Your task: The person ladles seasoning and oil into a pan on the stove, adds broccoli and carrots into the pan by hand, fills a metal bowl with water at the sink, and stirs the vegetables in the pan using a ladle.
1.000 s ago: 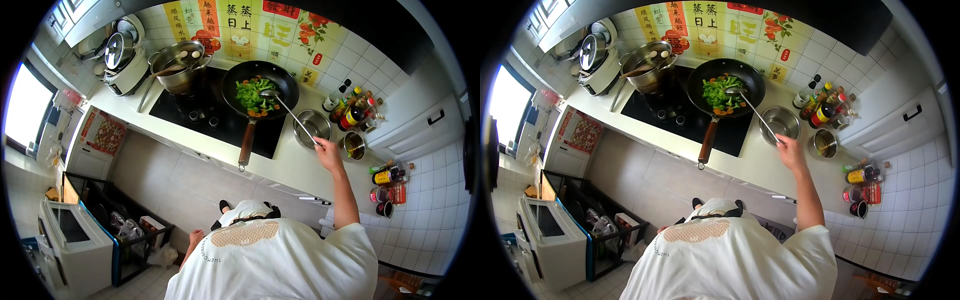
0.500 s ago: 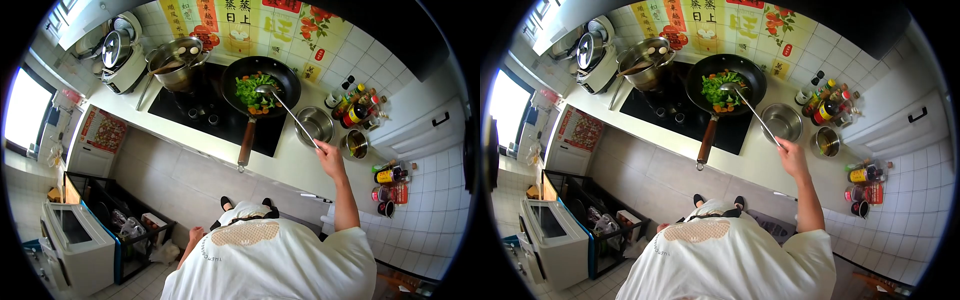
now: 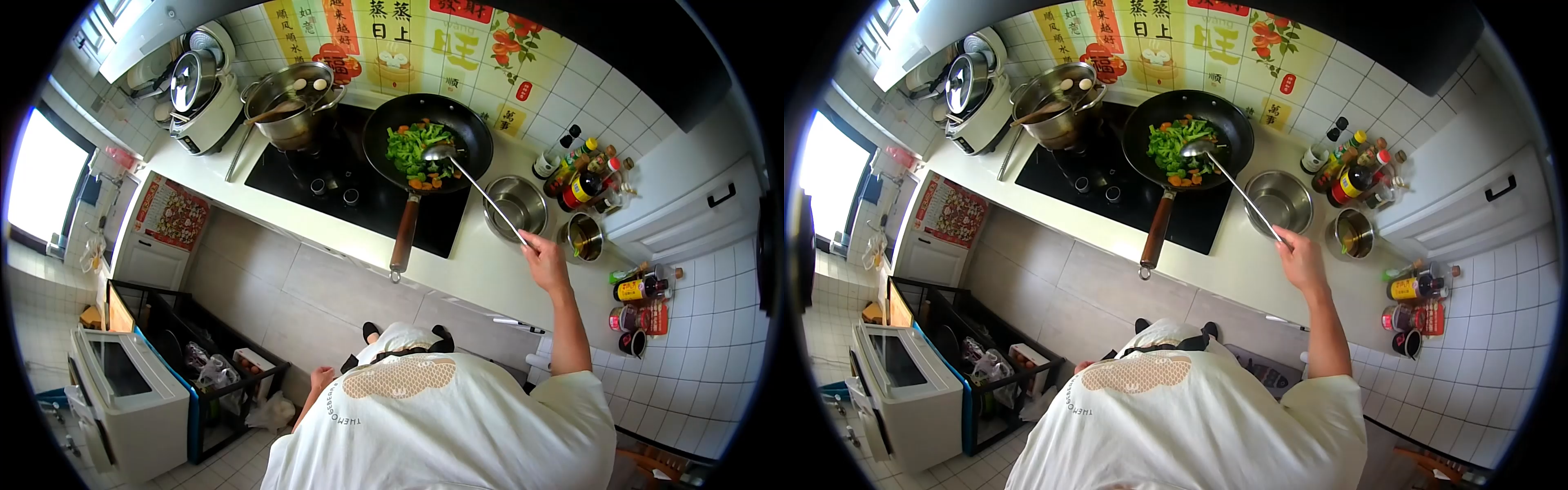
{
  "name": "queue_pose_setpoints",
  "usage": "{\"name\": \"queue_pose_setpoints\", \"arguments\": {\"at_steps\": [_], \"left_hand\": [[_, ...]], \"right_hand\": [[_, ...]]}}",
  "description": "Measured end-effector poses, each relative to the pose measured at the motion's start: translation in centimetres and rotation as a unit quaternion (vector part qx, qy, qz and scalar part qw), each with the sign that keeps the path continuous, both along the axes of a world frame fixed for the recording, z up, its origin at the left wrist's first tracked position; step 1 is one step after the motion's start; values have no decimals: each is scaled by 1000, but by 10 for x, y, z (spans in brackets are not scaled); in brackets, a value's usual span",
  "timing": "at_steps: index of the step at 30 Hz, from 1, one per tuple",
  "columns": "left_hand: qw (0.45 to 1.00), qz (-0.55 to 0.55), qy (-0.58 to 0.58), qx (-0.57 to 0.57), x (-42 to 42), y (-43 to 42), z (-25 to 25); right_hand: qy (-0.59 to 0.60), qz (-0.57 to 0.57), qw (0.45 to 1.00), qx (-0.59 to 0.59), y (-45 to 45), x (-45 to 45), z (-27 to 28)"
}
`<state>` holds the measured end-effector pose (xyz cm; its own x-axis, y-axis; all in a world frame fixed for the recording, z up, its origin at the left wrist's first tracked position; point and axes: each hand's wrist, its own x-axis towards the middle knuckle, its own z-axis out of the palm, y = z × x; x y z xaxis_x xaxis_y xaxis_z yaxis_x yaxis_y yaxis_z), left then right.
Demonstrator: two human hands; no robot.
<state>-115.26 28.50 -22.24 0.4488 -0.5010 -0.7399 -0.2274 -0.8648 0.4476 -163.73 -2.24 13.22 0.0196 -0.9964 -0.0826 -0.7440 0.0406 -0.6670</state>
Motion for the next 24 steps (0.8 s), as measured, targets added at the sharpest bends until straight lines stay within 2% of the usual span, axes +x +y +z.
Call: {"name": "queue_pose_setpoints", "arguments": {"at_steps": [2, 3, 5, 7, 9, 10, 12, 13, 15, 16, 18, 21, 24], "left_hand": [[1000, 1, -8, 1, 2, 5, -7], [1000, 2, -17, 2, 3, 6, -10], [1000, 27, 4, -7, 7, 8, -21], [998, 56, 26, -18, 6, 3, -13], [984, 150, 91, -44, 0, -4, -1], [983, 152, 92, -42, 1, -7, 6], [957, 160, 239, -31, 9, -9, 14], [957, 161, 239, -31, 6, -8, 11], [969, 198, 142, -34, -5, -4, 2], [969, 199, 142, -34, -5, -1, -2], [1000, 21, -13, -5, 0, 4, -9], [1000, 13, -16, -2, 4, 9, -17], [999, 52, 10, 10, 4, 2, -4]], "right_hand": [[-43, 1, 997, -58, -6, 7, -6], [-43, 0, 997, -59, -8, 8, -13], [-13, 40, 989, -142, -13, 10, -26], [-2, 32, 993, -115, -7, 12, -20], [12, 27, 996, -85, -4, 10, -15], [-9, 14, 997, -79, -1, 7, -15], [-30, 2, 997, -70, 4, 0, -10], [-26, 7, 997, -69, 6, -4, -3], [-22, 11, 997, -67, 11, -6, 15], [-12, 7, 1000, -25, 14, -7, 25], [-1, 2, 1000, 17, 14, -6, 29], [36, 35, 999, 22, 8, -1, 20], [11, 48, 998, -44, 4, 3, 8]]}}
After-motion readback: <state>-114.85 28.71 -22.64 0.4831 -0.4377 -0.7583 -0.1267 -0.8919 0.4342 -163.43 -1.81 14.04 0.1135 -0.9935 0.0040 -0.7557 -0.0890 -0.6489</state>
